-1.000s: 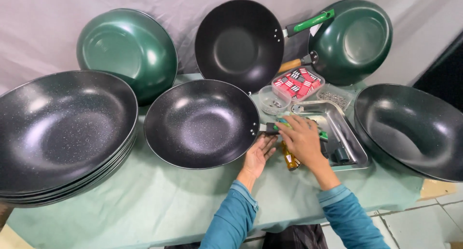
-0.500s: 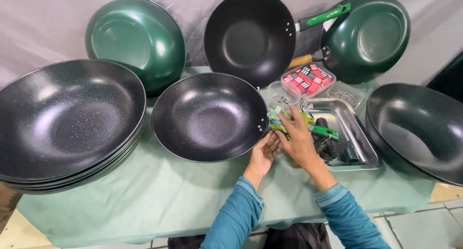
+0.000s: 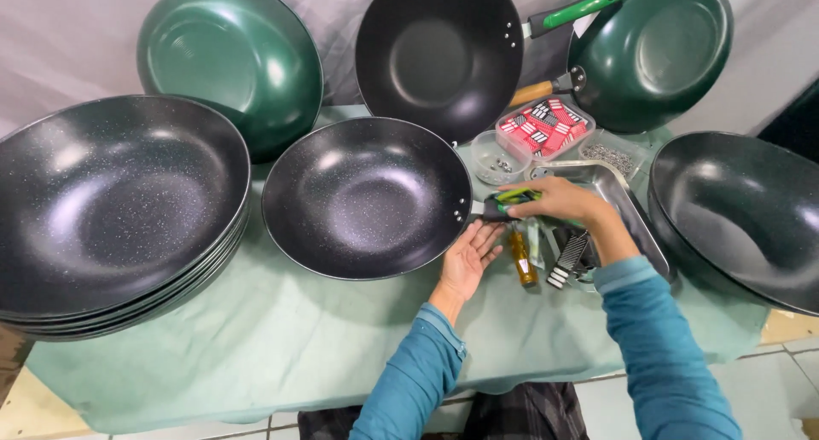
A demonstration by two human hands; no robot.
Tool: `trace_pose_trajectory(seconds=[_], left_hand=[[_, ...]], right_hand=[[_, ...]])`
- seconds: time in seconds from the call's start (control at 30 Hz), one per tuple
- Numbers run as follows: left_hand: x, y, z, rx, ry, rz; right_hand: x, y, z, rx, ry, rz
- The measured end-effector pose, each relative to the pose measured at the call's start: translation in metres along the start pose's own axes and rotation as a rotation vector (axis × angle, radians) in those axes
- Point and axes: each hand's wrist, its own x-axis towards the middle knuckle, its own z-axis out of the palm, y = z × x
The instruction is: Cleaning and wiping down various woks and their handles using a cloth in a display area.
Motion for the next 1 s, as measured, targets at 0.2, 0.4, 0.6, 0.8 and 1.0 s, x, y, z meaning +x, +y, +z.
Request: trace_pose_trajectory(seconds=[0.2,0.4,0.6,0.8,1.0], left_hand=[[-0.006,0.005,0.002,0.022,-0.006,-0.003],[0.000,-0.010,-0.001,0.058,-0.062,-0.030],[-0.001,-0.013,0.003,0.029,-0.030,-0.051],[0.002,-0.003,-0.012,-0.033,0.080,0.002],[-0.002,0.002,-0.007,-0.027,0.212,0.050]], right_hand=[[0.008,-0.025,-0.010,0.263,-0.247,-0.004],[0.016,0.060,-0.031,0.306,-0.384,0.191],[-0.006,0.033,-0.035,0.239,-0.256,0.135],[-0.013,-0.020,0.016,-0.193,-0.048,-0.111],[-0.023,0.045,0.054,-0.635,0.338,-0.517]])
